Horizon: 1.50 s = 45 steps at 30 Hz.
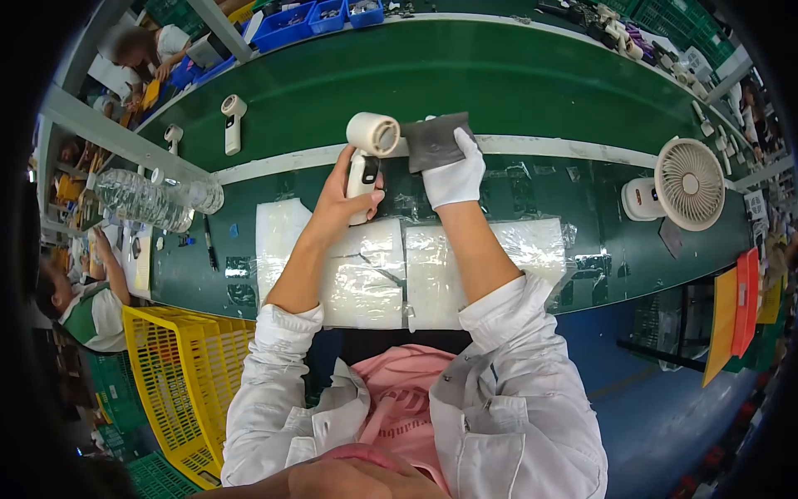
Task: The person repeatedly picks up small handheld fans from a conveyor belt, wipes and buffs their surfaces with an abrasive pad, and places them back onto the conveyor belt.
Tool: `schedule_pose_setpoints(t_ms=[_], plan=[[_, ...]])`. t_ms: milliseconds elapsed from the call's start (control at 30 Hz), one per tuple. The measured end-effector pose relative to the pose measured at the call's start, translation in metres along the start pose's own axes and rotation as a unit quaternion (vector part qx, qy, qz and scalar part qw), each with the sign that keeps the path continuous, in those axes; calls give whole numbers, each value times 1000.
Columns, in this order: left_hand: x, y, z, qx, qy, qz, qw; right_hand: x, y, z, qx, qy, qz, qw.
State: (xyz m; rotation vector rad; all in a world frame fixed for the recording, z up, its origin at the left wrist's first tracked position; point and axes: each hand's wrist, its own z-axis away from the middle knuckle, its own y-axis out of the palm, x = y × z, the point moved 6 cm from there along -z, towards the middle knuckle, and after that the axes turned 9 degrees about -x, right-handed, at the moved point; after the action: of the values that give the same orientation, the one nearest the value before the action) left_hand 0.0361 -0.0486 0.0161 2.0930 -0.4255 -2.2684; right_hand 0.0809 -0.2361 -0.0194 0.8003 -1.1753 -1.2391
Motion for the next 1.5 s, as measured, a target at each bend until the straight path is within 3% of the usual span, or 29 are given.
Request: schedule_pose_setpoints(t_ms=[33,100,167,233,267,333,367,467,600,733,833,900,1000,1033,1133,1167,1200,1267,1300,1333,1433,1500], plan=[[2,-1,1,-1,12,-27,1000,0,-2,-2,-32,4,11,999],[5,1,3,-8,33,-91,995,9,4,1,6,-123,173,977],[8,5,6,-19,3,-143,990,17,16,13,25,-228,349,909],[12,5,4,-29,6,-174,984,14,68,58,194,-449,574,657],[15,4,1,-36,23,-179,983,-1,85,77,317,-560,619,451],[16,-1,-2,-50,57,-191,979,-23,95,90,354,-518,682,376],[11,-2,-1,-56,72,-197,976,-25,92,85,354,-506,688,380],[-3,-1,9,-74,75,-228,968,-17,80,62,339,-500,619,502],[0,-2,10,-85,73,-248,962,-13,56,43,213,-276,518,781],[0,-2,8,-67,63,-241,966,-19,30,19,128,-43,283,950],[-3,2,10,-48,64,-208,975,-26,26,16,159,27,236,958],[-4,4,9,-36,90,-201,975,-35,30,30,94,192,88,973],[-10,8,14,-47,81,-164,982,-48,7,24,14,171,83,982],[-13,10,14,-54,75,-148,985,-44,10,27,71,86,185,976],[-1,-2,6,-98,120,-127,980,-45,23,29,137,-10,189,972],[-1,-3,5,-120,119,-106,980,-44,25,35,142,-112,332,926],[-1,-2,4,-143,118,-85,979,-50,21,41,86,-96,307,943],[3,-2,1,-180,119,-8,976,-60,18,65,-3,-81,456,886],[8,-2,-1,-194,119,46,973,-69,16,65,26,-130,410,902],[13,-6,-2,-208,117,100,966,-71,16,68,41,-106,480,870],[4,-10,-3,-214,142,142,956,-75,28,75,172,-232,498,817],[-4,-15,-4,-222,144,194,945,-73,47,91,244,-313,532,748]])
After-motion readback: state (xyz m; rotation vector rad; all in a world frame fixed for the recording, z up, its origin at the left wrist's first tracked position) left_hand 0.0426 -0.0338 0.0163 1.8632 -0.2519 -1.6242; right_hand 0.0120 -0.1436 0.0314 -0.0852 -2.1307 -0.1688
